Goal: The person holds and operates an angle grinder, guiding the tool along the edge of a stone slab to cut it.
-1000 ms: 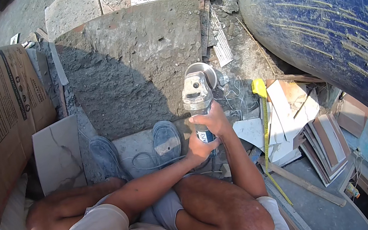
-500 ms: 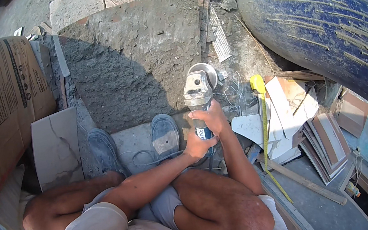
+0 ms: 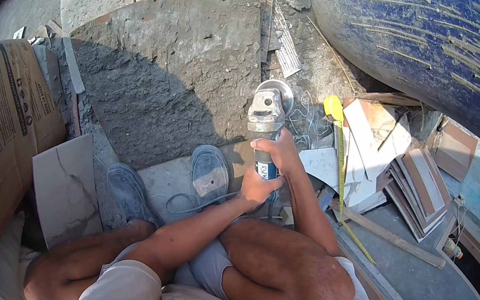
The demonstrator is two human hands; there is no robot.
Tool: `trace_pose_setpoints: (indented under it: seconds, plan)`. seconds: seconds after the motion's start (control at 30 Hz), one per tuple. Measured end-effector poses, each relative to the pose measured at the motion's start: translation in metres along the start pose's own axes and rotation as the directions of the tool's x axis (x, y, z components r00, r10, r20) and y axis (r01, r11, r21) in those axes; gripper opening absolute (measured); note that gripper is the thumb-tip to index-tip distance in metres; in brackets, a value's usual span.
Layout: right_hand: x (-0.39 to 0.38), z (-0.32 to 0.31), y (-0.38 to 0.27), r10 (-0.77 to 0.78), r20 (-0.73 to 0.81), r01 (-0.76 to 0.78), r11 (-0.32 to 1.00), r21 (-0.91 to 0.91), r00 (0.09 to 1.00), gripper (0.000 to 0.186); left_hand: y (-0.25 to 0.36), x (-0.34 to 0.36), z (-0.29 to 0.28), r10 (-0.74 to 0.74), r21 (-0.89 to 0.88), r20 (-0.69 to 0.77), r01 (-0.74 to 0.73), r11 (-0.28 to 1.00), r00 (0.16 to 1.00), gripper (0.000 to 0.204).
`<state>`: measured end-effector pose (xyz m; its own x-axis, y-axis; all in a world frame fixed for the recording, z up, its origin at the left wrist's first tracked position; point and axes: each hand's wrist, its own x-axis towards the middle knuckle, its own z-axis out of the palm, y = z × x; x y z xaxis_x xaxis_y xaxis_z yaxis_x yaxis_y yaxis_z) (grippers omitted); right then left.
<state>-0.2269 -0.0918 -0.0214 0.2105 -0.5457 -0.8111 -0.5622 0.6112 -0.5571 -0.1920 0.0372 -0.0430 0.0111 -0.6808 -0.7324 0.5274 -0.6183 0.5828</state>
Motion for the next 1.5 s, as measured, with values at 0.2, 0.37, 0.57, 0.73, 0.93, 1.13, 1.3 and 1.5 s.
trace_pose_setpoints:
  seconds: [0.2,0.37,0.57,0.73,0.93,1.13,1.3,1.5]
  plan:
    - [0.006,0.012,-0.018,-0.115,0.119,0.122,0.991,-0.055,0.986,0.042,-0.008,0.008,0.002,0.164,-0.153,-0.114,-0.18,0.972,0.98,0.034]
    - [0.001,0.007,-0.015,-0.087,0.025,0.089,0.994,-0.068,0.996,0.044,-0.008,0.011,0.003,0.164,-0.136,-0.031,-0.166,0.977,0.986,0.036]
    - [0.003,0.011,-0.025,-0.078,0.077,0.086,0.991,-0.102,0.994,0.051,0.004,0.012,-0.005,0.129,-0.159,-0.03,-0.132,0.978,0.991,0.033]
    - [0.005,-0.003,-0.01,-0.033,0.03,0.034,0.999,-0.039,0.999,0.043,0.008,0.007,0.001,0.105,-0.127,0.017,-0.102,0.987,0.994,0.035]
    - [0.006,0.009,-0.021,-0.126,0.001,0.126,0.991,-0.054,0.992,0.038,0.019,0.008,-0.004,0.082,-0.113,-0.039,-0.086,0.99,0.996,0.032]
    - [0.003,0.006,-0.014,-0.092,-0.027,0.09,0.992,-0.085,0.995,0.041,0.013,0.009,0.0,0.073,-0.157,-0.022,-0.076,0.985,0.997,0.03]
    - [0.006,0.01,-0.024,-0.1,-0.011,0.099,0.992,-0.081,0.995,0.043,0.026,0.007,-0.005,0.059,-0.154,-0.027,-0.062,0.986,0.998,0.032]
    - [-0.001,0.003,-0.023,-0.068,-0.018,0.067,0.997,-0.022,0.998,0.043,0.016,0.006,0.002,0.144,-0.13,-0.038,-0.148,0.98,0.989,0.034]
